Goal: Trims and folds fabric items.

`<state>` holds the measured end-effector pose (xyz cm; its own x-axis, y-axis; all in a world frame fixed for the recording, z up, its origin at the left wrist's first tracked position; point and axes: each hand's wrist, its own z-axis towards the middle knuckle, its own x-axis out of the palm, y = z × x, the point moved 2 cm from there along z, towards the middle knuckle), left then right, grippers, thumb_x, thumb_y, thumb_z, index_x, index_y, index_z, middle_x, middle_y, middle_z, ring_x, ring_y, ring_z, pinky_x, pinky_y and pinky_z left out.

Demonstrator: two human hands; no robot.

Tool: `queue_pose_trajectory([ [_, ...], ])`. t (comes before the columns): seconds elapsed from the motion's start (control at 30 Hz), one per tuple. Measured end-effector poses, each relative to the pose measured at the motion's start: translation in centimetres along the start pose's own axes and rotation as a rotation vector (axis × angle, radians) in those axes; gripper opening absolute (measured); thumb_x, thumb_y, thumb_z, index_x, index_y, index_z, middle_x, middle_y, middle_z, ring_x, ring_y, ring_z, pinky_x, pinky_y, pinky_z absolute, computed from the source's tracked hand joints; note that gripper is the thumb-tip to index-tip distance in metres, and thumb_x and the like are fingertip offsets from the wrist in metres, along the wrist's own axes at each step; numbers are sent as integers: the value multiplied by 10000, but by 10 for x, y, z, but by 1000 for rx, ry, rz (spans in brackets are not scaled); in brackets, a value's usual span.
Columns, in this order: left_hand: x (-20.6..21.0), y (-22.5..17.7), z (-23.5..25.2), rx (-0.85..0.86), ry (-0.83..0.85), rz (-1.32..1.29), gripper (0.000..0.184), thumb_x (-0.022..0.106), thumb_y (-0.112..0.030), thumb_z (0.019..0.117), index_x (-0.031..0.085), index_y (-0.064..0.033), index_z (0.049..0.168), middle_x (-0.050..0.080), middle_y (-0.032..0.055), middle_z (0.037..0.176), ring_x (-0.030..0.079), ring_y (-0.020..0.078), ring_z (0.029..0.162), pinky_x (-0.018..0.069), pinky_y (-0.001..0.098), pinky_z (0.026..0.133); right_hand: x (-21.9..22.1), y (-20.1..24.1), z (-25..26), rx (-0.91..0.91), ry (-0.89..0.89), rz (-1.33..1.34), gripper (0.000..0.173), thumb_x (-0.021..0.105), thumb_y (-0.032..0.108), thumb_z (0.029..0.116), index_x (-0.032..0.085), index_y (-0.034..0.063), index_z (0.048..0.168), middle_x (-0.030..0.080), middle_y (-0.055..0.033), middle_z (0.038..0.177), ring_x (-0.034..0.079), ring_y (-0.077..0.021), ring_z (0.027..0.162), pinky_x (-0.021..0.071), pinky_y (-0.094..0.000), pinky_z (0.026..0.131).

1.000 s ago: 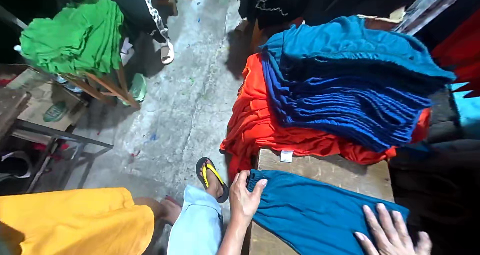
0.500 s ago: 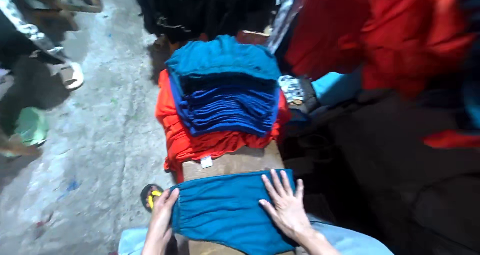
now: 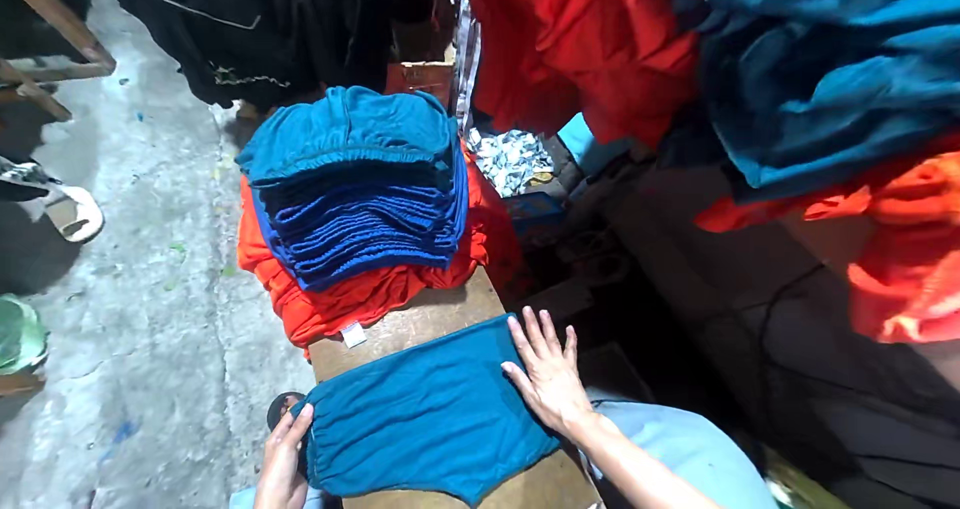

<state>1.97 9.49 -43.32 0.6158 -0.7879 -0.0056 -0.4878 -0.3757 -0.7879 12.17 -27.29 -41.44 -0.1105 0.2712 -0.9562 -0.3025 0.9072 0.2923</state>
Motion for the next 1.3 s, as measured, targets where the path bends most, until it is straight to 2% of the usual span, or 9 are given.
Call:
queue_pose_trajectory([
  [0.13,3,2,-5,-18,-14,-11,220,480,-130,1070,563,19,1209,699,71,916,704,118,798,608,319,710,8,3,-3,-122,2,-3,634,360,579,1029,467,244,1557,381,-70,1635,306,-433,1506,141,-837,1087],
  [0.27,-12,-7,-24,-84,25,-65,256,445,-154,1078,553,-5,1257,695,82,926,688,138,781,585,324,661,-6,8,1,-174,-84,35,712,358,574,1007,505,104,1521,396,-225,1593,310,-512,1478,163,-827,1090],
  [0.47,1,-71,-98,112,325,-16,417,601,-71,911,533,18,1313,704,106,1061,715,186,863,621,360,722,-62,140,12,-458,241,712,443,600,242,1004,603,58,1407,535,-189,1477,692,-271,1089,602,-420,864],
  [0.57,29,-122,-136,284,437,131,526,665,-109,882,507,2,1372,669,103,1127,691,160,921,602,328,739,-107,194,34,-642,357,737,463,608,177,999,566,124,1457,556,-156,1449,690,-234,995,587,-402,825],
  [0.7,53,-184,-190,363,500,91,302,646,-52,945,587,-7,1238,691,83,1024,714,146,861,625,315,742,-174,201,32,-666,36,861,262,664,146,925,732,103,1175,698,-37,1026,665,-73,845,572,-246,764],
  [0.87,67,-255,-251,538,676,228,181,559,-57,989,616,-22,1157,680,36,903,690,121,758,612,310,728,-269,188,10,-641,-169,906,122,661,102,925,717,73,1028,675,10,955,630,-21,786,554,-207,709],
  [0.97,54,-296,-296,607,597,279,168,451,25,1026,602,3,1097,633,47,853,612,101,727,542,254,691,-329,179,3,-533,-188,927,122,570,44,986,627,34,1093,664,-24,878,618,-61,665,545,-255,612],
  [1.07,41,-323,-315,823,600,307,363,505,97,933,597,-11,1267,694,104,1010,683,145,844,595,293,778,-379,162,5,-526,-186,903,101,535,56,1023,583,29,1108,669,-38,835,638,-83,660,549,-266,607],
  [1.3,32,-339,-311,994,147,362,80,622,-48,996,663,2,1043,688,68,817,666,123,631,581,283,581,-433,132,4,-638,-201,612,103,660,21,946,685,7,1045,650,-61,789,596,-110,637,520,-308,609],
])
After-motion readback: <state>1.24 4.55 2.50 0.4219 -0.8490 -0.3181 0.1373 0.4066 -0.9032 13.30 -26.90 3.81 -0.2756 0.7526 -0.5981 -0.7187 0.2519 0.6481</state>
